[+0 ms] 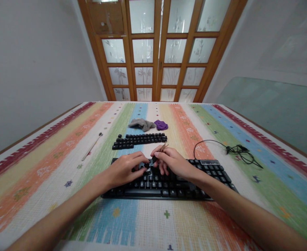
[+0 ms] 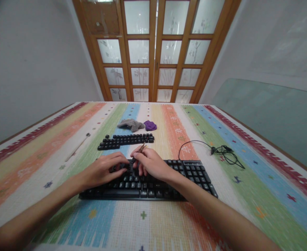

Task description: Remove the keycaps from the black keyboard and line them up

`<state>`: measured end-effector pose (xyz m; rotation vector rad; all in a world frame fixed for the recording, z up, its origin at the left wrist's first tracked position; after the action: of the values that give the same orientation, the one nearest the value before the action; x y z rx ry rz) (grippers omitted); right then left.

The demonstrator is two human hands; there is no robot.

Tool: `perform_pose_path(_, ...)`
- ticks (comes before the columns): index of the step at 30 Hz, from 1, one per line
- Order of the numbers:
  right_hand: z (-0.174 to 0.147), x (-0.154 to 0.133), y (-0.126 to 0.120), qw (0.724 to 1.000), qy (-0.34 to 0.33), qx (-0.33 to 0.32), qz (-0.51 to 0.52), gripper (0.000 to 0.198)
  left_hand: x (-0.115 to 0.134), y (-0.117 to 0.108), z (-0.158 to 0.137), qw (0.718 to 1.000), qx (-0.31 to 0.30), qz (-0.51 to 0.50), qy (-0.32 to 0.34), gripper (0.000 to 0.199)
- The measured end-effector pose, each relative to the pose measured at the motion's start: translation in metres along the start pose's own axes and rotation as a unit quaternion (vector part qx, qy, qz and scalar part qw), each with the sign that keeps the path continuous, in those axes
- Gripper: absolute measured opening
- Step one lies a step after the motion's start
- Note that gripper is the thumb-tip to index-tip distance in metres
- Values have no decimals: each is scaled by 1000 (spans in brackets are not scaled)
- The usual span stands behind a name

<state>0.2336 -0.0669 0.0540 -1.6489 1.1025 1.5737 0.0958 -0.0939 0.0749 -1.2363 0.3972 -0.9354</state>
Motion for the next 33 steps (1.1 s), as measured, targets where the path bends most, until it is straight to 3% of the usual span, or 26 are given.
perform_pose_path(8,-1,0,-5,988,43,21,145,13,3,-15,0,997,69,21,4,15)
perform_pose_path(14,2,4,-4,993,43,36,101,11,4,-18,3,993,102,58,14,21)
perform_pose_path(18,3,4,-6,996,33,43,66,10,-11,-24,4,985,146,95,4,20)
perform_pose_path(20,0,1,-6,998,25,37,54,11,-25,-21,6,984,137,117,4,19)
perform_pose_path(26,-11,-16,-3,999,-20,19,16,14,-62,14,12,984,23,173,25,18)
perform_pose_path(33,-20,-25,-2,999,-53,2,-3,20,-65,25,20,981,-39,185,39,18)
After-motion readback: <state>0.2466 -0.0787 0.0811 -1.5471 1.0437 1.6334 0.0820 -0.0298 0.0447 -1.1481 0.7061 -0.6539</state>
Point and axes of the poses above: each hand's wrist, its own z-axis towards the middle knuckle, its own y-axis out of the palm, x = y × z, the point moved 7 cm from there along z, towards the middle knuckle, and after that the axes turned 12 degrees about z, right-handed, at the moved point
